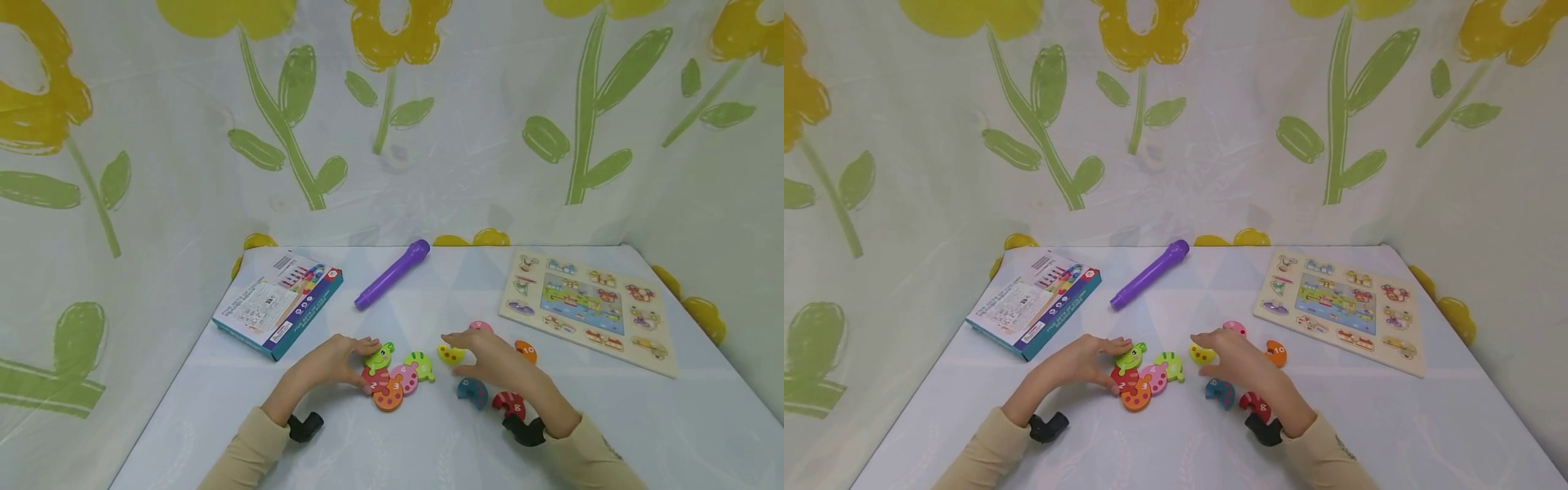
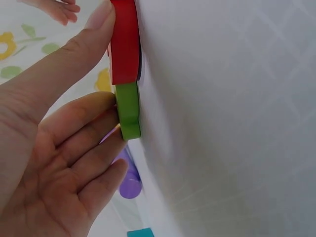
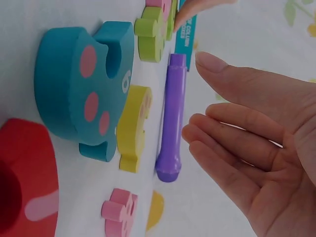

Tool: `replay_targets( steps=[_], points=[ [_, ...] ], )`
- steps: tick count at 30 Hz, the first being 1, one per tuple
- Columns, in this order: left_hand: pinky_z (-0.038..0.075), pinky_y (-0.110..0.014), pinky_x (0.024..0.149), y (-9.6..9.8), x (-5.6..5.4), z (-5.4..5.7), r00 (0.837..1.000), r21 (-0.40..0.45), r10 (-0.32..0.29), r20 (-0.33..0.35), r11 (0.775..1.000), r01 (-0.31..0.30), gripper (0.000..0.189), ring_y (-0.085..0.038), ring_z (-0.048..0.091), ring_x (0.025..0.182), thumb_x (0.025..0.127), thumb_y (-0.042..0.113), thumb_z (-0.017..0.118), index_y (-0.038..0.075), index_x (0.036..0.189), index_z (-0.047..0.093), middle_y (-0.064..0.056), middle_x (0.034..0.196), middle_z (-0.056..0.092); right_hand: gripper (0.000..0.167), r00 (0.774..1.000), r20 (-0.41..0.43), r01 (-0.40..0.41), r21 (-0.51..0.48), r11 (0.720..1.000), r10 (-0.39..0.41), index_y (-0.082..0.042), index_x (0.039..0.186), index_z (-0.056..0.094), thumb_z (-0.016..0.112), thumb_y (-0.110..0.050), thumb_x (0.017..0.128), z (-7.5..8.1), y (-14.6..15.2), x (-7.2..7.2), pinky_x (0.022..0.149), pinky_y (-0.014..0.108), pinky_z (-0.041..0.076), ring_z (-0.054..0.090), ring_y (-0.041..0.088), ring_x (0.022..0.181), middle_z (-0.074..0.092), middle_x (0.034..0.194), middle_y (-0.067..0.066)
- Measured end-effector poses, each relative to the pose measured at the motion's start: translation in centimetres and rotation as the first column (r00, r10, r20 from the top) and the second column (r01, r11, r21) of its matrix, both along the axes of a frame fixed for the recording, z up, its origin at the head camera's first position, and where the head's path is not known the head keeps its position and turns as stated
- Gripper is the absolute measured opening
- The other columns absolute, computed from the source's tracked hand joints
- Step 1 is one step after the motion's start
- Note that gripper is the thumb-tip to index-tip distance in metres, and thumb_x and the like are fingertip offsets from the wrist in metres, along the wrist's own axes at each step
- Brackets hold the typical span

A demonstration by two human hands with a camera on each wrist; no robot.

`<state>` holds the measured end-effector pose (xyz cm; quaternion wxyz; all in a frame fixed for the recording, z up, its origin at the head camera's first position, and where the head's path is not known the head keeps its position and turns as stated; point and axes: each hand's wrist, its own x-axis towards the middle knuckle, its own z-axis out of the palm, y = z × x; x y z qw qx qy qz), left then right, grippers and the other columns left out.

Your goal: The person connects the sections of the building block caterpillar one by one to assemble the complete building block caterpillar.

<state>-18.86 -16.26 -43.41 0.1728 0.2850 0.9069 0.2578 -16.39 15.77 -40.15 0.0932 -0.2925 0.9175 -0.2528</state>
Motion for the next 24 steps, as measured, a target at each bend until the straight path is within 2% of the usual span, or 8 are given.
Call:
replay_targets(
  steps=[7, 20, 24],
  points=[
    [0.038, -0.043, 0.107, 0.2, 0.4, 0.1, 1.000, -0.033, 0.025, 0.005, 0.999, -0.025, 0.077, -0.024, 0.042, 0.134, 0.070, 0.039, 0.084, 0.014, 0.137, 0.056, 0.000, 0.142, 0.050, 0.057, 1.000, -0.028, 0.015, 0.006, 1.000, -0.015, 0.000, 0.130, 0.059, 0.080, -0.016, 0.080, -0.1, 0.6, -0.2, 0.093, 0.041, 0.050, 0.057, 0.028, 0.120, 0.061, 0.129, 0.012],
    [0.041, -0.043, 0.105, 0.3, 1.0, 0.0, 0.998, -0.058, 0.041, -0.044, 0.997, -0.044, 0.076, -0.025, 0.045, 0.132, 0.071, 0.043, 0.083, 0.014, 0.136, 0.057, -0.002, 0.140, 0.052, 0.056, 0.999, -0.040, 0.026, 0.025, 0.999, -0.025, 0.003, 0.127, 0.060, 0.081, -0.014, 0.078, -1.0, 1.2, -1.4, 0.088, 0.037, 0.054, 0.062, 0.028, 0.112, 0.064, 0.123, 0.015],
    [0.041, -0.043, 0.105, 0.4, 1.2, 0.0, 0.997, -0.076, 0.045, -0.063, 0.996, -0.050, 0.077, -0.025, 0.045, 0.132, 0.071, 0.046, 0.082, 0.012, 0.136, 0.057, -0.003, 0.140, 0.052, 0.054, 0.999, -0.016, 0.031, 0.022, 0.999, -0.030, 0.003, 0.127, 0.061, 0.081, -0.013, 0.079, -1.0, 1.4, -1.3, 0.087, 0.036, 0.054, 0.061, 0.028, 0.112, 0.064, 0.123, 0.014]
  ],
)
